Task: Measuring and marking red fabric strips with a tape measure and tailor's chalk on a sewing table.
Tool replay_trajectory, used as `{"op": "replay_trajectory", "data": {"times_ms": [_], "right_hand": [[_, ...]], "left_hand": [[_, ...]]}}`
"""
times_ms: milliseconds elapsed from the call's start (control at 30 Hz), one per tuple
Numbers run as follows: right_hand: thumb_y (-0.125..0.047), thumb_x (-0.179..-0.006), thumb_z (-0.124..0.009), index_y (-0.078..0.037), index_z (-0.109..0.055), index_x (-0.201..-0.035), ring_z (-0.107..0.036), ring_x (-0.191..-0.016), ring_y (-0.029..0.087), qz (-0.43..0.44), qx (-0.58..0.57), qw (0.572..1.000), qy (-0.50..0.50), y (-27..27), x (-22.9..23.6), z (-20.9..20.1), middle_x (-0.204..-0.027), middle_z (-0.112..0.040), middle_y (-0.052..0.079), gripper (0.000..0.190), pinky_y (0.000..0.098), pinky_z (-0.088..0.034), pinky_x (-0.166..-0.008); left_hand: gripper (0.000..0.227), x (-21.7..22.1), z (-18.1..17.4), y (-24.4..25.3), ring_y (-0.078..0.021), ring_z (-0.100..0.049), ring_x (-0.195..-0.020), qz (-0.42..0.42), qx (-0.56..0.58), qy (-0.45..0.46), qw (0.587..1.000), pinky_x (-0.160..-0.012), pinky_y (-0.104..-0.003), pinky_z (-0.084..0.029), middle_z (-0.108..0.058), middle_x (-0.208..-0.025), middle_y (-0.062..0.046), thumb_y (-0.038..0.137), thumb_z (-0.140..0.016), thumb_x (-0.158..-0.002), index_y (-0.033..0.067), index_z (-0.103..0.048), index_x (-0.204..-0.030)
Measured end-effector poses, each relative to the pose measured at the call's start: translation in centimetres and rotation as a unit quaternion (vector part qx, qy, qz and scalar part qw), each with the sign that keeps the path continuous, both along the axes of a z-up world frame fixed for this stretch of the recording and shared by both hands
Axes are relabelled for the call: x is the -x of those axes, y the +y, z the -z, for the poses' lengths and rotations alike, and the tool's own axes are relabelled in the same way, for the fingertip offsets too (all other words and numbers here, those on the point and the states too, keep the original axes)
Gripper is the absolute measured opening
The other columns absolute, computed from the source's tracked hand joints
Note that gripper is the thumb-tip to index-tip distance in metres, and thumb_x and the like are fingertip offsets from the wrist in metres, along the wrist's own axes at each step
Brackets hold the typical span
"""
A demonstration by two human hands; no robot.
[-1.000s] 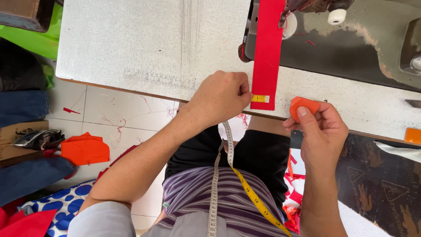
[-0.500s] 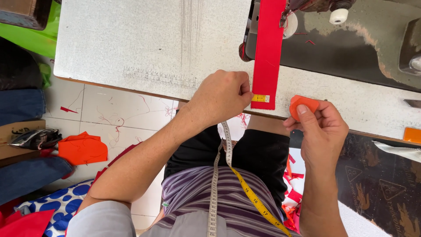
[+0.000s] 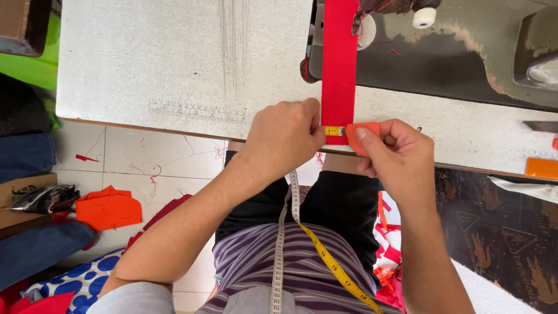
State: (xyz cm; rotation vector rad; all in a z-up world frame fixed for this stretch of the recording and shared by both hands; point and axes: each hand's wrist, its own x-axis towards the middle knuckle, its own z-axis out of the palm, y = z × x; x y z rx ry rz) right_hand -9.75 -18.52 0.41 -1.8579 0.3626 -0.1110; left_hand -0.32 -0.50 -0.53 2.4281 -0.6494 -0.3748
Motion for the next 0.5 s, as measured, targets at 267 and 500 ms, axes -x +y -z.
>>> {"op": "replay_trajectory", "data": {"times_ms": [267,500], "right_hand": [[-0.002,-0.099,-0.07,0.007,-0.068,-0.087,-0.057,-0.042,0.014,-0.009,0.022,1.0,0.008,0.6,-0.5,-1.0,-0.051,-0.059,0.015,0.015,0.0236,-0.051,-0.043],[0.001,-0.097,-0.068,0.009,-0.067,-0.087,-0.061,-0.043,0.014,-0.013,0.03,0.999,0.004,0.6,-0.7,-0.9,-0.054,-0.06,0.015,0.013,0.0231,-0.051,-0.043]], "left_hand": [[0.014,0.5,0.5,-0.2,-0.0316,-0.069,-0.053,0.002,0.012,-0.051,0.999,-0.048,-0.042,-0.057,-0.061,-0.056,-0.008,0.016,-0.069,-0.086,0.01,-0.065,-0.073],[0.014,0.5,0.3,-0.1,-0.0314,-0.069,-0.051,0.005,0.022,-0.053,0.998,-0.047,-0.041,-0.056,-0.06,-0.055,-0.009,0.012,-0.068,-0.085,0.0086,-0.064,-0.072]]}}
